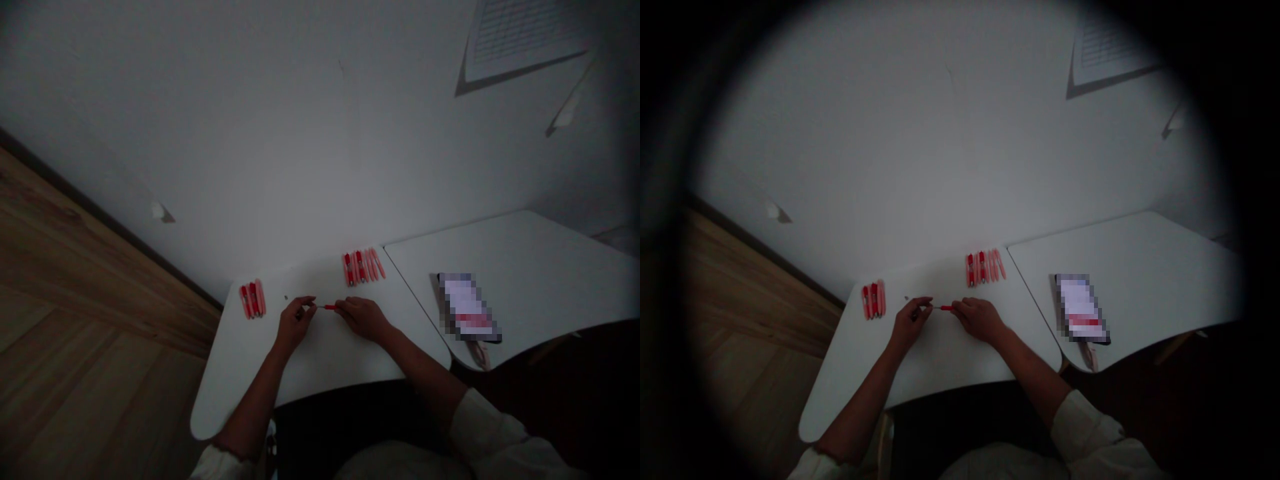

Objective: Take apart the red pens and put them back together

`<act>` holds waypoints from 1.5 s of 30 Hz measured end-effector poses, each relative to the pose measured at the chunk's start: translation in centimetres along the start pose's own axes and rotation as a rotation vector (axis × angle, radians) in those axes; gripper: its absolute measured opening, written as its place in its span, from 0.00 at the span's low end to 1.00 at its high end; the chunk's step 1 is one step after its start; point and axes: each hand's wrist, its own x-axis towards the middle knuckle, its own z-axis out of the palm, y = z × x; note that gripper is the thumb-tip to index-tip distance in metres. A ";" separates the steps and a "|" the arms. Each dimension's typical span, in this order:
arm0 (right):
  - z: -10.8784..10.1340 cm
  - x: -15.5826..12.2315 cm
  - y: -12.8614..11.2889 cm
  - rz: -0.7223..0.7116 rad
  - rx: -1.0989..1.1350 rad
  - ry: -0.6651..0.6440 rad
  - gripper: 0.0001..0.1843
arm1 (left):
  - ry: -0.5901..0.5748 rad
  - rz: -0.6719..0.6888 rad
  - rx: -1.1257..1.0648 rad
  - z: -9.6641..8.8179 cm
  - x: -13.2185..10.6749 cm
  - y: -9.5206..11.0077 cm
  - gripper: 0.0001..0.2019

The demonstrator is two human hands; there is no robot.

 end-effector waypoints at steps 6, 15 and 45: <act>0.1 0.0 0.1 -0.010 0.005 -0.008 0.19 | -0.048 0.023 0.015 0.0 -0.2 0.0 0.11; -0.2 0.0 -0.1 -0.007 -0.004 -0.030 0.17 | -0.024 0.034 0.003 0.1 -0.2 -0.5 0.10; 0.3 0.0 0.1 0.010 -0.003 -0.005 0.18 | 0.396 -0.087 0.141 -1.4 -0.2 -0.7 0.13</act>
